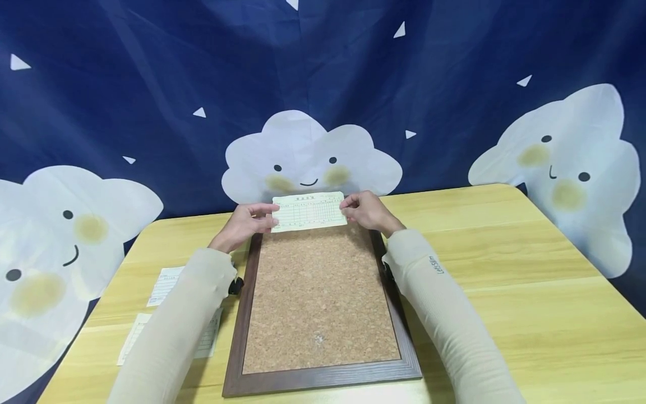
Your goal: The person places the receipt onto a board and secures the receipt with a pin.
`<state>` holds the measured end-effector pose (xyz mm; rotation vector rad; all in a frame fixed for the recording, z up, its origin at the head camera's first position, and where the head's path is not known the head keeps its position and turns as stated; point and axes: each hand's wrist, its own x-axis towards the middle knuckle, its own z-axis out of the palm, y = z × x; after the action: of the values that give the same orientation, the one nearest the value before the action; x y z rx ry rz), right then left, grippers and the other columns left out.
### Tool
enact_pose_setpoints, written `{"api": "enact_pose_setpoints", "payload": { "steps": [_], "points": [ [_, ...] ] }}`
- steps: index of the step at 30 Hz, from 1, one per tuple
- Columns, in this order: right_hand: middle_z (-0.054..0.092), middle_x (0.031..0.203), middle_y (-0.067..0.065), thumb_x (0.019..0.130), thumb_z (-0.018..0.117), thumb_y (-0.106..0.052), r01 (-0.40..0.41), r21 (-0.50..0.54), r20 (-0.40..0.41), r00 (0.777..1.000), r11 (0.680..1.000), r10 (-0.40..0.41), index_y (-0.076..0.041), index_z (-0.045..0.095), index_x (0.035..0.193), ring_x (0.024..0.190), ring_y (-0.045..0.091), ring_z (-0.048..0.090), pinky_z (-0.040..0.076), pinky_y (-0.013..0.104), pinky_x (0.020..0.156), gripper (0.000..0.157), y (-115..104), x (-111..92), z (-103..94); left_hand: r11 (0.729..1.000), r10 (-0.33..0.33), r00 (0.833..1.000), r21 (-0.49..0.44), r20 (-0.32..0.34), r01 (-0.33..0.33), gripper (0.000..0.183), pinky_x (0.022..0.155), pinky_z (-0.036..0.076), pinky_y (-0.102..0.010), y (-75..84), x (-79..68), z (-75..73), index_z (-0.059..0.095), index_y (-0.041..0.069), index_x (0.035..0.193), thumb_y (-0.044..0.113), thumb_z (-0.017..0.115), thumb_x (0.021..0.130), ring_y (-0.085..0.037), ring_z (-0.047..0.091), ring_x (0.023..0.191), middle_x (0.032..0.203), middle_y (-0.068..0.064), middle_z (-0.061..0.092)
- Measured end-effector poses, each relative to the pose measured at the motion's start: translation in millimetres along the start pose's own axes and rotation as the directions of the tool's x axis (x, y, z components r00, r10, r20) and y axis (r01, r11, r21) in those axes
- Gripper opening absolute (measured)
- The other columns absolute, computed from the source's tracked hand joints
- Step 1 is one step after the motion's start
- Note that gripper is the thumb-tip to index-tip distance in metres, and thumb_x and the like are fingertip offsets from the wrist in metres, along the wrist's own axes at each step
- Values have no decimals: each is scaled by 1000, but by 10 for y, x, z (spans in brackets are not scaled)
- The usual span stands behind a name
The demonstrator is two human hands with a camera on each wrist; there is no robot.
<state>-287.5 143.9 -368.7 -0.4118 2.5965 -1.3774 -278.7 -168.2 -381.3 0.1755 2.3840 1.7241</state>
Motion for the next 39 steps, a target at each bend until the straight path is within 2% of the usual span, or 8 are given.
{"api": "enact_pose_setpoints", "payload": {
  "steps": [4,7,13,22,30,39],
  "points": [
    [64,87,14,98,59,-3,29,-48,-16,999,998,-30,6,67,105,82,28,60,48,29,70,14,12,-2,13,1000,-9,1000,8,-1,9,41,83,57,-35,2,15,10,64,0,130,1,72,90,-16,69,85,114,-19,68],
    [63,88,11,97,59,-3,42,-75,-23,999,996,-44,6,67,104,81,22,56,44,25,68,14,9,-8,26,999,-24,1000,26,-1,24,40,83,57,-35,8,22,20,65,0,129,1,72,90,-17,69,85,110,-20,69],
    [63,91,11,97,59,-3,36,-83,-15,999,996,-37,7,67,105,83,21,55,44,27,71,15,26,-2,52,998,-46,999,44,0,46,41,80,57,-33,15,31,33,65,0,129,0,72,89,-15,68,83,106,-17,71],
    [64,90,10,97,59,-2,36,-112,-16,999,993,-38,6,68,104,84,22,55,43,28,73,14,47,5,69,993,-32,999,112,2,32,36,73,54,-30,36,12,45,66,-2,126,0,69,91,-14,63,75,97,-12,68],
    [65,91,11,96,59,-3,35,-144,-5,999,989,-36,6,69,104,85,23,56,44,30,75,15,41,11,71,984,-36,999,173,-2,36,36,77,54,-33,35,19,54,66,-1,126,1,70,90,-14,63,78,99,-13,68],
    [65,91,9,95,60,-3,22,-172,10,1000,985,-20,4,69,101,84,22,54,43,30,76,13,59,30,80,966,-49,999,254,6,46,34,76,52,-34,41,52,67,68,2,124,4,70,91,-19,66,82,103,-15,70]
  ]
}}
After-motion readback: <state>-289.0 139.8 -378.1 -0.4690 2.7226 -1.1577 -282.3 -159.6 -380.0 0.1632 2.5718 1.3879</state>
